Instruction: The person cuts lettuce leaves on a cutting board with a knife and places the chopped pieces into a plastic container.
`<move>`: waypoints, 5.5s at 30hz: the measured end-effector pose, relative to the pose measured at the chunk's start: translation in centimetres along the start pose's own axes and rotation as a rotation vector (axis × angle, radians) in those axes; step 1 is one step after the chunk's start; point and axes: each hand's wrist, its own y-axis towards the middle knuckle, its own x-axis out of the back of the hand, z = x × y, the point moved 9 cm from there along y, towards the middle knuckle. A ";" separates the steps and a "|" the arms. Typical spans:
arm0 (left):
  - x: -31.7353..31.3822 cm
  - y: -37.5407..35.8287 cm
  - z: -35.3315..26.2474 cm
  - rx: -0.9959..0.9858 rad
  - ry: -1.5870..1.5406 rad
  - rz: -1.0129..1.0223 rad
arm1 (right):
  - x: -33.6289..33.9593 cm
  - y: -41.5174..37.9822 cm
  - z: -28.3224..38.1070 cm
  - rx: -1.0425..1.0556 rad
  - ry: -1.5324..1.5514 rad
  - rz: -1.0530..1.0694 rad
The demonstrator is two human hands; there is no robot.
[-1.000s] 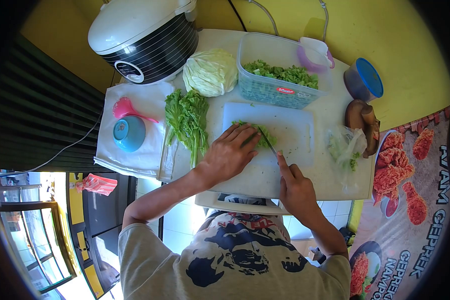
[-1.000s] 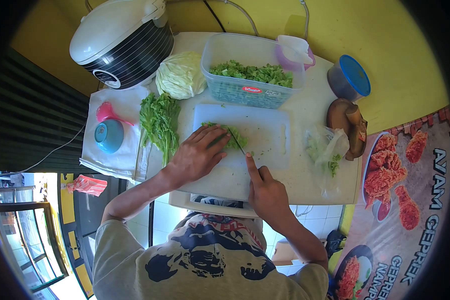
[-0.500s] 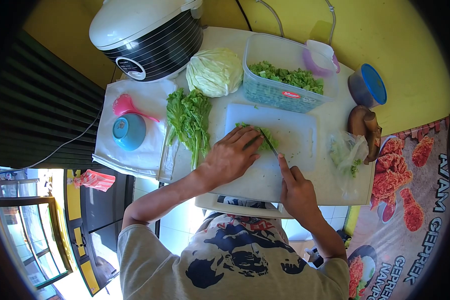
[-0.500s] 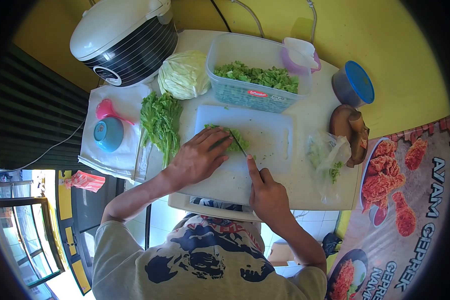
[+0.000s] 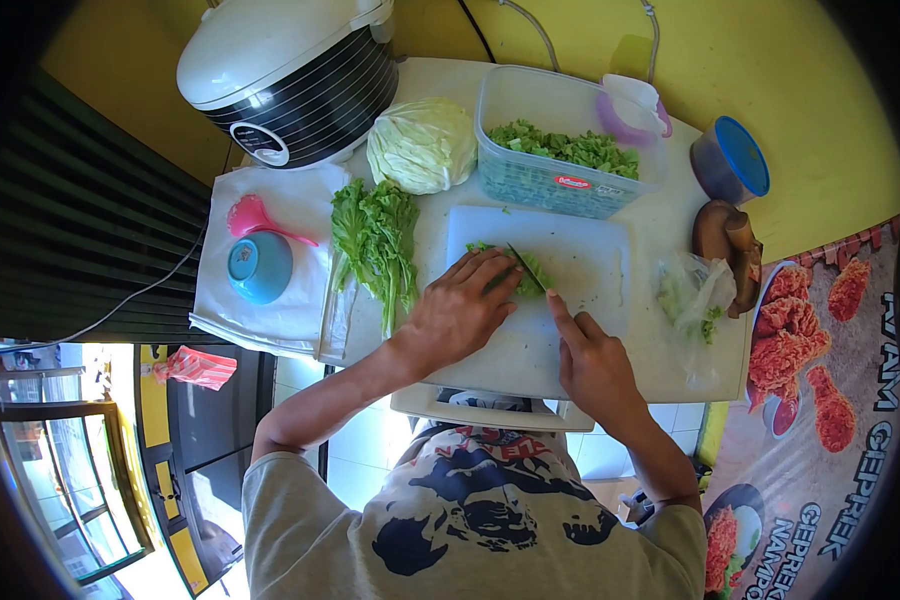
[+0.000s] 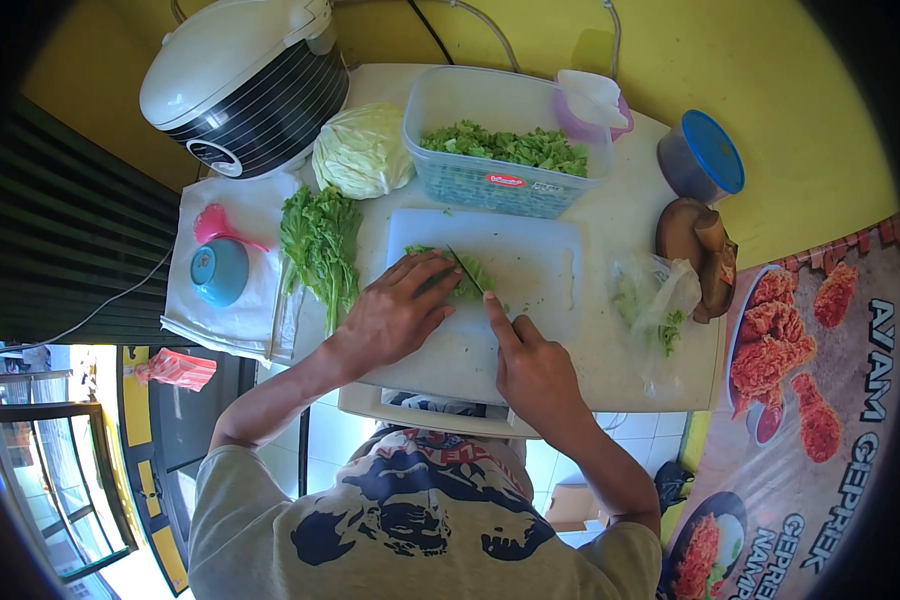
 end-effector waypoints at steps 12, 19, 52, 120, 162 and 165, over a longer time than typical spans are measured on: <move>-0.3 -0.3 -0.1 -0.034 0.062 0.002 | 1.0 -4.6 -1.0 -0.055 -0.019 0.004; 0.1 -0.4 -0.3 -0.042 0.129 0.033 | 2.1 -4.2 -2.6 -0.124 -0.005 -0.084; 2.3 0.2 1.2 0.052 0.229 -0.156 | 1.4 -0.1 0.0 0.045 0.146 -0.107; 3.1 1.0 4.6 0.202 0.121 -0.159 | 1.3 -1.3 -0.9 0.054 0.024 -0.083; 2.2 1.2 6.9 0.453 -0.519 -0.013 | -1.6 6.5 -2.7 -0.249 0.785 0.096; 2.1 1.5 7.4 0.444 -0.547 -0.036 | -1.4 6.0 -3.3 -0.174 0.751 0.004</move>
